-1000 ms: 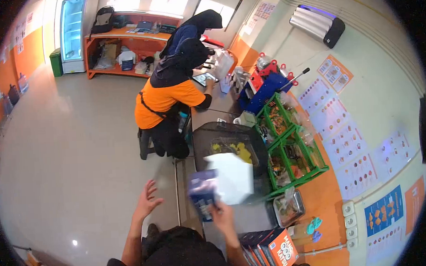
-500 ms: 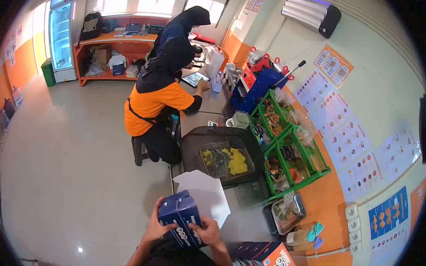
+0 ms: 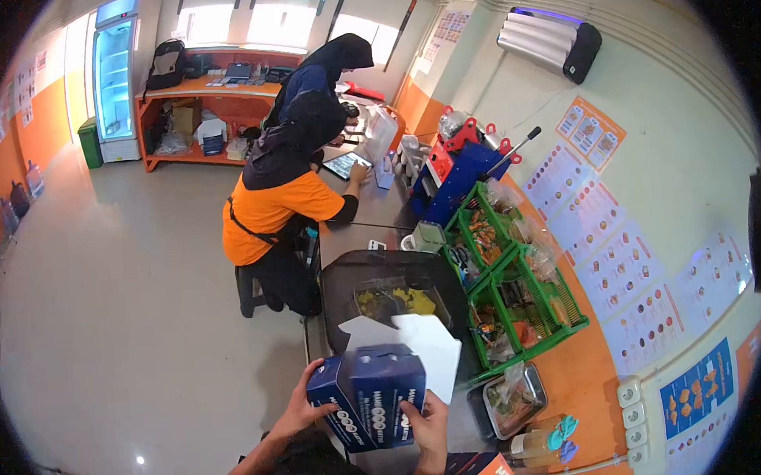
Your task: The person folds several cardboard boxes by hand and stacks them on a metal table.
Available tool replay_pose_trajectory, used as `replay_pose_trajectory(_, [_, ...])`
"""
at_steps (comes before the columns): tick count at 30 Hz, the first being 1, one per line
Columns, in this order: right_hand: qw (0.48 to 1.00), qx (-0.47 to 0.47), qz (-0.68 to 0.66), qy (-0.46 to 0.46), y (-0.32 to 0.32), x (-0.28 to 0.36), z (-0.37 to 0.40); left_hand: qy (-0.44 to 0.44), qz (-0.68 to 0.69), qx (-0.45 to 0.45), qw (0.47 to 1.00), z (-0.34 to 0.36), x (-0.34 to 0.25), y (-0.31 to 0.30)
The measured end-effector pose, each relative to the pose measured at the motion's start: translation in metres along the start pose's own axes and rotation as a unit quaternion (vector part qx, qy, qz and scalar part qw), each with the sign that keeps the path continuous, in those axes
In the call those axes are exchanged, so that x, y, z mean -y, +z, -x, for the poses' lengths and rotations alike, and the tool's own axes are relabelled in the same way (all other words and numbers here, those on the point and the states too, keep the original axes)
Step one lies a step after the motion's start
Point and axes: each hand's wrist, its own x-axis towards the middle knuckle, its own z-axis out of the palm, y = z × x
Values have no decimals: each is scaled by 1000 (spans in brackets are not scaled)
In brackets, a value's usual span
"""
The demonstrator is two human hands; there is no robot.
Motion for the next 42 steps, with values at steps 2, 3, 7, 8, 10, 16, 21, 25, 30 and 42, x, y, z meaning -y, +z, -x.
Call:
replay_pose_trajectory(2, [1000, -24, 0, -19, -5, 11, -1, -25, 44, -5, 999, -2, 4, 4])
replay_pose_trajectory(3, [999, -43, -12, -25, -7, 18, 0, -23, 43, -5, 999, -4, 10, 3])
replay_pose_trajectory(7, [986, -109, 105, -72, -30, 21, 2, 2, -1, -14, 1000, -19, 40, -2])
replay_pose_trajectory(8, [980, -133, 119, -92, -34, 22, 1, -9, -1, -20, 1000, -21, 45, -5])
replay_pose_trajectory(10, [973, -174, 140, -57, -36, 37, 5, 58, -26, -20, 998, -25, 40, -8])
replay_pose_trajectory(16, [956, -191, 207, -87, -61, -1, -2, 45, -13, -61, 997, -18, 32, -14])
replay_pose_trajectory(21, [947, -229, 208, -86, -53, 12, 4, 24, 24, -29, 999, -19, 72, 7])
replay_pose_trajectory(25, [929, -223, 286, -79, -52, 8, -1, 11, 14, -39, 999, -17, 80, 7])
replay_pose_trajectory(30, [872, -215, 436, -52, -70, -68, -25, 35, 16, -102, 994, -6, 27, -23])
replay_pose_trajectory(42, [947, -222, 232, -22, -10, -133, -23, 41, 1, -161, 986, 34, 35, -47])
